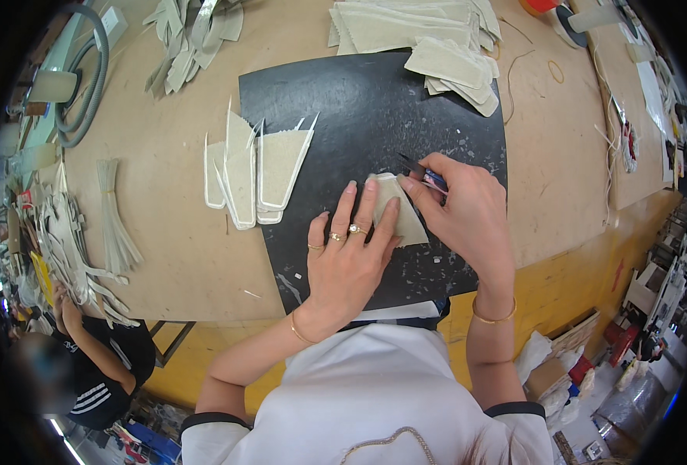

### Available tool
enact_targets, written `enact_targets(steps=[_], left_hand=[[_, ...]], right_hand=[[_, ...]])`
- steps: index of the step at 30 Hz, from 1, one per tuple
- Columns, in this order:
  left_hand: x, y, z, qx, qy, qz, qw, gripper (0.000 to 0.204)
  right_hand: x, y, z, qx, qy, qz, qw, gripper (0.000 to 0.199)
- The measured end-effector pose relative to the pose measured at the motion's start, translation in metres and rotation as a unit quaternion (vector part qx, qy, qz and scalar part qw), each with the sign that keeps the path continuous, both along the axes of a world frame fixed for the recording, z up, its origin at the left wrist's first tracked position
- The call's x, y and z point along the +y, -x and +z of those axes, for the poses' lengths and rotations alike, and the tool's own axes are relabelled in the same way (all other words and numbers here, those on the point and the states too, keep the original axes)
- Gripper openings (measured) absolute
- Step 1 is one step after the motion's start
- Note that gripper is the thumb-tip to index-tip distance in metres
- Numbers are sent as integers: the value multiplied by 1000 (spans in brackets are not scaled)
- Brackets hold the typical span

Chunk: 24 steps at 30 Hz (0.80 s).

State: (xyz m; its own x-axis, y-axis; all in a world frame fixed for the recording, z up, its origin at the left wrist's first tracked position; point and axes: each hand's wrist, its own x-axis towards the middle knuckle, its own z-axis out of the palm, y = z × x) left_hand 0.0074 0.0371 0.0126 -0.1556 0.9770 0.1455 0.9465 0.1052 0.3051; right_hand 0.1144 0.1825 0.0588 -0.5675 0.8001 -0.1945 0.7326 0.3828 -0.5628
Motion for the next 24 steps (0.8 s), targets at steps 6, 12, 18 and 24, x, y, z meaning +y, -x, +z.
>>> enact_targets(steps=[6, 12, 18, 24], left_hand=[[0, -2, 3, 46, 1, 12, 999, 50], [4, 1, 5, 48, 31, -18, 998, 47], [6, 2, 9, 37, 39, -10, 999, 45], [7, 0, 12, 44, 49, -9, 998, 52]], right_hand=[[0, 5, 0, 15, -58, 50, 997, 23], [5, 7, 2, 12, -52, 67, 996, 20], [7, 5, -1, 118, -22, 101, 988, 18], [20, -5, -11, 60, 17, 61, 996, 22]])
